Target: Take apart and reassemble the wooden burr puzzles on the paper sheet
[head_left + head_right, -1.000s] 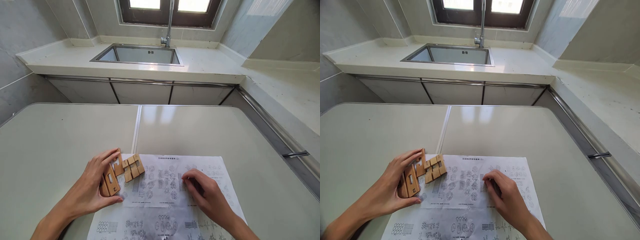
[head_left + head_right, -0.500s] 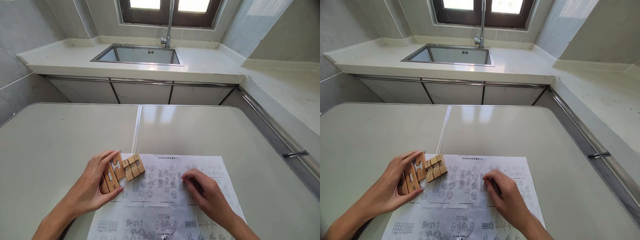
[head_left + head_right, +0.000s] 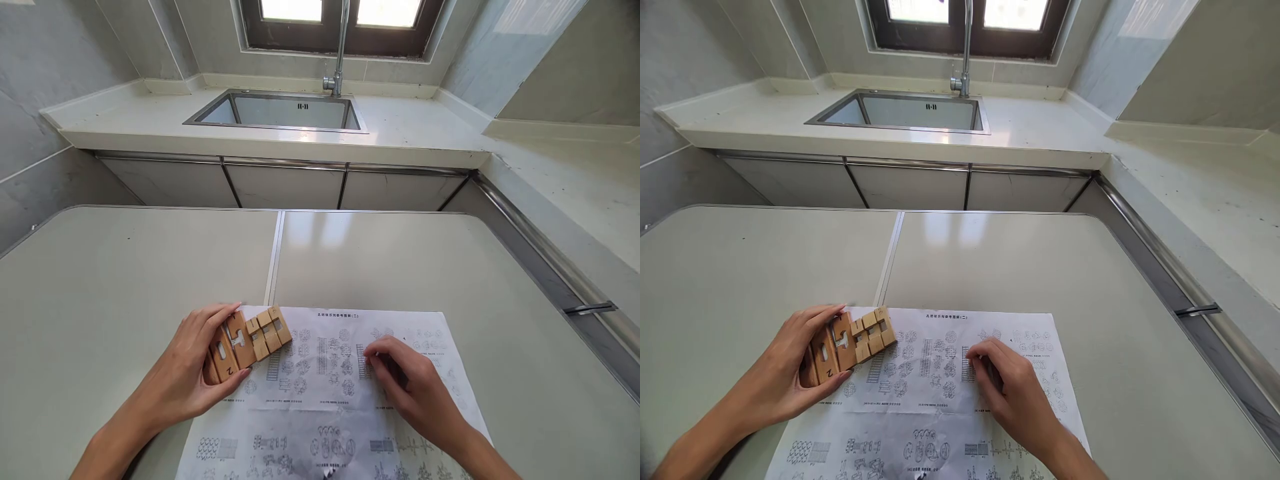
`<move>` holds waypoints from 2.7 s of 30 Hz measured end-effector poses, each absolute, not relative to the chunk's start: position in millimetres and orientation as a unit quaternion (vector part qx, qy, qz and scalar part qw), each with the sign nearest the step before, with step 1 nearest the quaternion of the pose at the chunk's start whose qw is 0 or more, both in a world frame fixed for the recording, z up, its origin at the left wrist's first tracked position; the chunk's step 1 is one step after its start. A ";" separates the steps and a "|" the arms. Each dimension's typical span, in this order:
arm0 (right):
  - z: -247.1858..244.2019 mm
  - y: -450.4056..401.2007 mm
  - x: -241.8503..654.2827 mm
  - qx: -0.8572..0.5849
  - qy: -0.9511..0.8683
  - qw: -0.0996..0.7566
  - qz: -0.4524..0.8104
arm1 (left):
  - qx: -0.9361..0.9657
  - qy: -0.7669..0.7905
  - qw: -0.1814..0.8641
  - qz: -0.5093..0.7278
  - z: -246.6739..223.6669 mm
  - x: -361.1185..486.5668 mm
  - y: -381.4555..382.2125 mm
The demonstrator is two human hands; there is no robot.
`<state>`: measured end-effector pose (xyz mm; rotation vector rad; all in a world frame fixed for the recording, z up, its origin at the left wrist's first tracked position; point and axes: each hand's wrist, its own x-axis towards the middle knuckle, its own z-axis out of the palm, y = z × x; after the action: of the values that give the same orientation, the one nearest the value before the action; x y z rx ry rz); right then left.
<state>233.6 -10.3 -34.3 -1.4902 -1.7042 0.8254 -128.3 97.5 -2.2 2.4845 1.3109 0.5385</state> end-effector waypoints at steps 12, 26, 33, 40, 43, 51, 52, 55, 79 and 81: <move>-36.0 -9.9 235.3 -0.570 -0.659 0.366 0.326 | 0.836 0.493 0.138 0.196 -0.4 -125.4 83.5; -35.1 -8.7 235.7 -0.570 -0.655 0.367 0.334 | 0.807 0.553 0.070 0.196 -16.8 -131.3 66.5; -35.1 -8.4 236.6 -0.571 -0.656 0.361 0.336 | 0.828 0.522 0.021 0.204 -17.0 -131.4 67.7; -33.0 -8.2 236.9 -0.569 -0.657 0.367 0.331 | 0.829 0.510 -0.027 0.227 -15.2 -129.7 64.2; -32.0 -7.6 237.0 -0.567 -0.661 0.368 0.327 | 0.824 0.516 -0.034 0.230 -12.2 -128.8 63.4; -32.4 -7.2 237.4 -0.561 -0.654 0.374 0.342 | 0.800 0.538 -0.067 0.257 11.1 -126.7 56.3; -31.4 -7.4 237.3 -0.560 -0.649 0.376 0.352 | 0.801 0.532 -0.069 0.266 15.5 -123.3 55.2; -25.2 -7.9 237.7 -0.544 -0.605 0.394 0.427 | 0.822 0.492 -0.046 0.283 27.8 -104.8 52.4; -23.8 -7.8 235.8 -0.362 -0.180 0.475 0.782 | 0.905 0.221 0.247 0.267 1.4 50.1 62.9; -20.1 -6.3 236.6 -0.359 -0.182 0.478 0.781 | 0.889 0.265 0.248 0.280 1.2 46.2 61.3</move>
<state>236.6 -6.3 -20.1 -0.8754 -0.4455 1.9061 46.2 61.3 1.2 2.4226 0.7226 0.7638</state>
